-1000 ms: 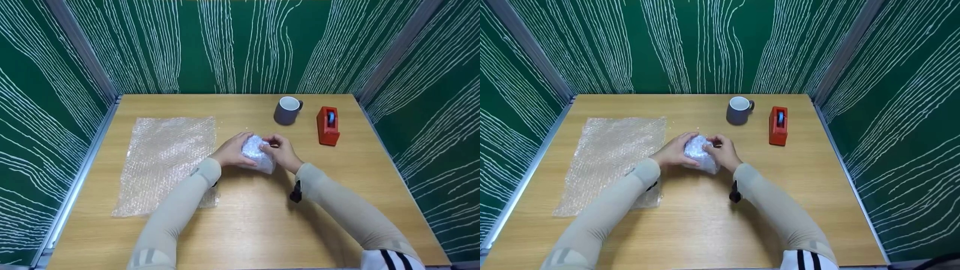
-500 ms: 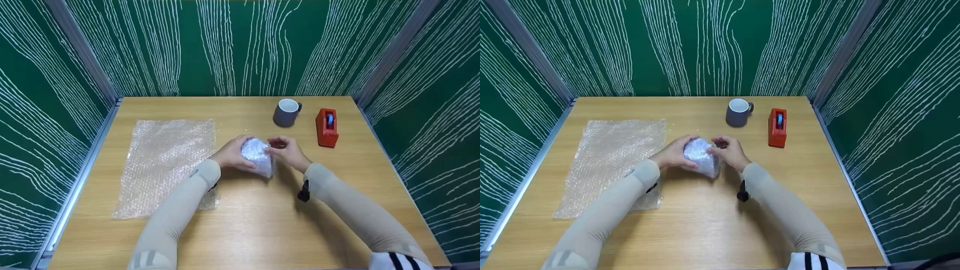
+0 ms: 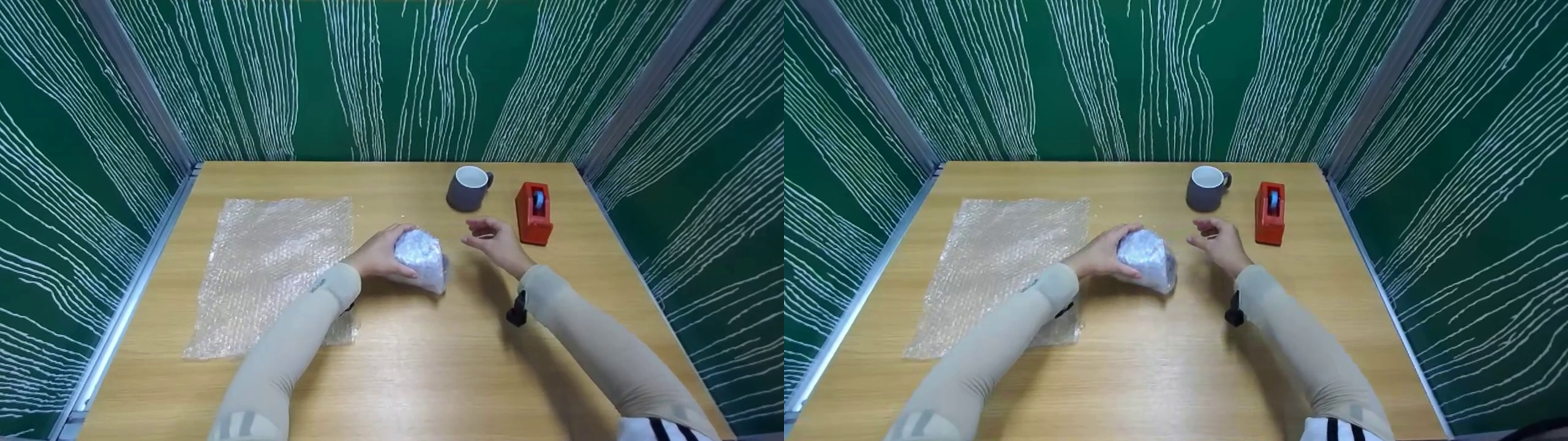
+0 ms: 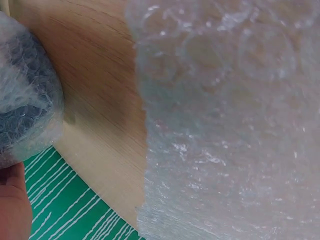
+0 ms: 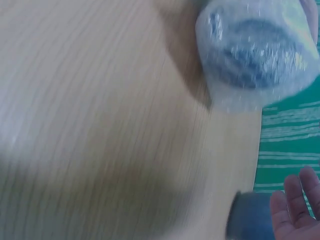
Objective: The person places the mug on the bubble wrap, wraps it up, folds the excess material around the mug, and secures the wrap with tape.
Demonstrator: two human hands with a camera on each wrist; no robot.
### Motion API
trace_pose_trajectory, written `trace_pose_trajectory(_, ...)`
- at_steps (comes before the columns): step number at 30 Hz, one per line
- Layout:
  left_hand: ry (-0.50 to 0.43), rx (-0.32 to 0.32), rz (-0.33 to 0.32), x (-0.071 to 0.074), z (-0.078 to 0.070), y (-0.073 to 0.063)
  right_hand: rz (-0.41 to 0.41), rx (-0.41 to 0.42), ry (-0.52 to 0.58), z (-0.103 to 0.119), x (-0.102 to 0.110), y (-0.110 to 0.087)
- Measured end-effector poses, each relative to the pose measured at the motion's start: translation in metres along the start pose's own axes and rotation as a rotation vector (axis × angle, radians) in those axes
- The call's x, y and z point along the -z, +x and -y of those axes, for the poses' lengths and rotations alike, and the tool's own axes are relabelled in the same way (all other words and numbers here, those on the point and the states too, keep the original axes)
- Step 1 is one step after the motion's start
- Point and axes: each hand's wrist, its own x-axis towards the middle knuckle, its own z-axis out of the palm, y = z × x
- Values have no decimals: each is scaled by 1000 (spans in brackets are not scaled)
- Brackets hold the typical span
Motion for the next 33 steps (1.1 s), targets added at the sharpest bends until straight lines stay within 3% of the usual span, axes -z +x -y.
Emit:
trace_pose_trajectory(14, 3, 18, 2, -1, 2, 0, -120, -49, -55, -15, 50, 6)
trace_pose_trajectory(21, -20, 32, 9, -1, 4, 0, -154, -150, -31, -21, 75, 7)
trace_pose_trajectory(33, -18, 21, 15, 0, 0, 1, -231, -210, -12, -35, 110, 17)
